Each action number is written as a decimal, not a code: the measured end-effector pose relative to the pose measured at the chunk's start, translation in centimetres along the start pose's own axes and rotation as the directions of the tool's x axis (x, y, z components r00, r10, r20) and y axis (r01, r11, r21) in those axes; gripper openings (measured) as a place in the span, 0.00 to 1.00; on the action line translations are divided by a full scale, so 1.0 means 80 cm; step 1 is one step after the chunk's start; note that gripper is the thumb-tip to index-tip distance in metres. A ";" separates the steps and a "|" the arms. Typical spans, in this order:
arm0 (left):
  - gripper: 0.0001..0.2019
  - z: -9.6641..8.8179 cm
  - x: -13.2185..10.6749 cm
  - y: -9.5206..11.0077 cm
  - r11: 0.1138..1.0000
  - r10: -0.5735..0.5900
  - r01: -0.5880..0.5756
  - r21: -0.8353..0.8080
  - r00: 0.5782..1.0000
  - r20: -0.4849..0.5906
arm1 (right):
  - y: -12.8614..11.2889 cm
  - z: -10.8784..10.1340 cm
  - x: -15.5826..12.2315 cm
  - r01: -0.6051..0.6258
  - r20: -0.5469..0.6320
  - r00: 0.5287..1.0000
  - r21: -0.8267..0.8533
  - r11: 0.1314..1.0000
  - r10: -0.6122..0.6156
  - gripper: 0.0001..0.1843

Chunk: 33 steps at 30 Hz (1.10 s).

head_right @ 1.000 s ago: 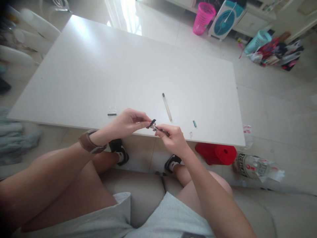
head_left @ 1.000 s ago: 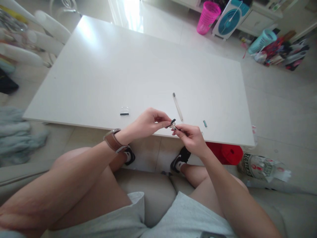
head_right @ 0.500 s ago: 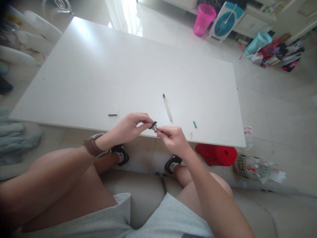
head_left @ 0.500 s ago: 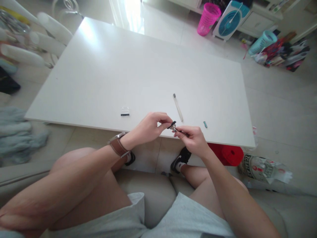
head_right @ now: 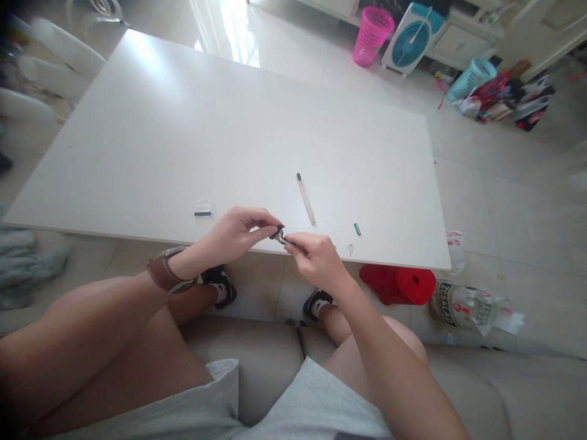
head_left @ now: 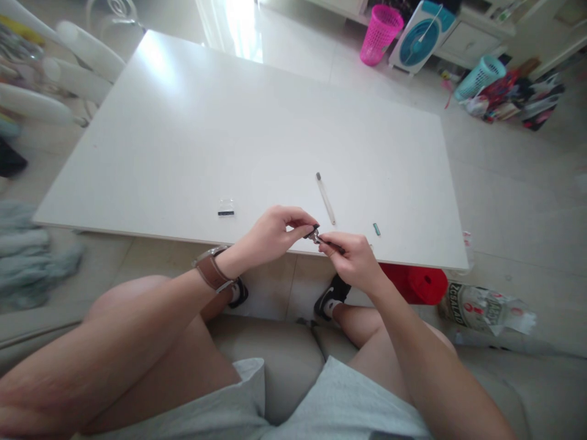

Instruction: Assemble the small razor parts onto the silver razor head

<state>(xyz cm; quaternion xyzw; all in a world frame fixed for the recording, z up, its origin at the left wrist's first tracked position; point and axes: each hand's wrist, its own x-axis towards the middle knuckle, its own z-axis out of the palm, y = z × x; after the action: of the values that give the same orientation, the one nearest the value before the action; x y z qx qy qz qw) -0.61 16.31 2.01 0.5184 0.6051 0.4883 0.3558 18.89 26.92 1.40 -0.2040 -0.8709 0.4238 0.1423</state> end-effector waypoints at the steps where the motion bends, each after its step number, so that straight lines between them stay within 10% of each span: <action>1: 0.08 0.001 0.000 0.000 1.000 0.006 -0.006 0.013 1.000 0.000 | 0.000 -0.001 0.000 0.001 0.008 1.000 -0.005 1.000 -0.001 0.08; 13: 0.13 -0.002 0.013 -0.013 0.978 -0.081 0.092 -0.189 0.994 0.068 | -0.001 -0.006 0.010 -0.115 0.026 0.993 0.180 0.977 0.112 0.11; 17: 0.15 -0.012 0.025 -0.023 0.844 -0.187 0.156 -0.514 0.982 -0.009 | -0.007 -0.008 0.010 -0.218 0.053 0.973 0.530 0.820 0.225 0.17; 33: 0.09 0.014 0.046 -0.019 0.920 -0.211 0.192 -0.341 0.977 -0.020 | -0.023 -0.004 0.025 -0.234 0.109 0.938 0.900 0.368 0.330 0.20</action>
<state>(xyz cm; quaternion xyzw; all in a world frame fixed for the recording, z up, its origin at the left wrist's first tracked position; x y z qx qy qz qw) -0.73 20.14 0.53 0.3709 0.5723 0.5600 0.4704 16.81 27.05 3.22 -0.2599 -0.4509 0.8317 0.1933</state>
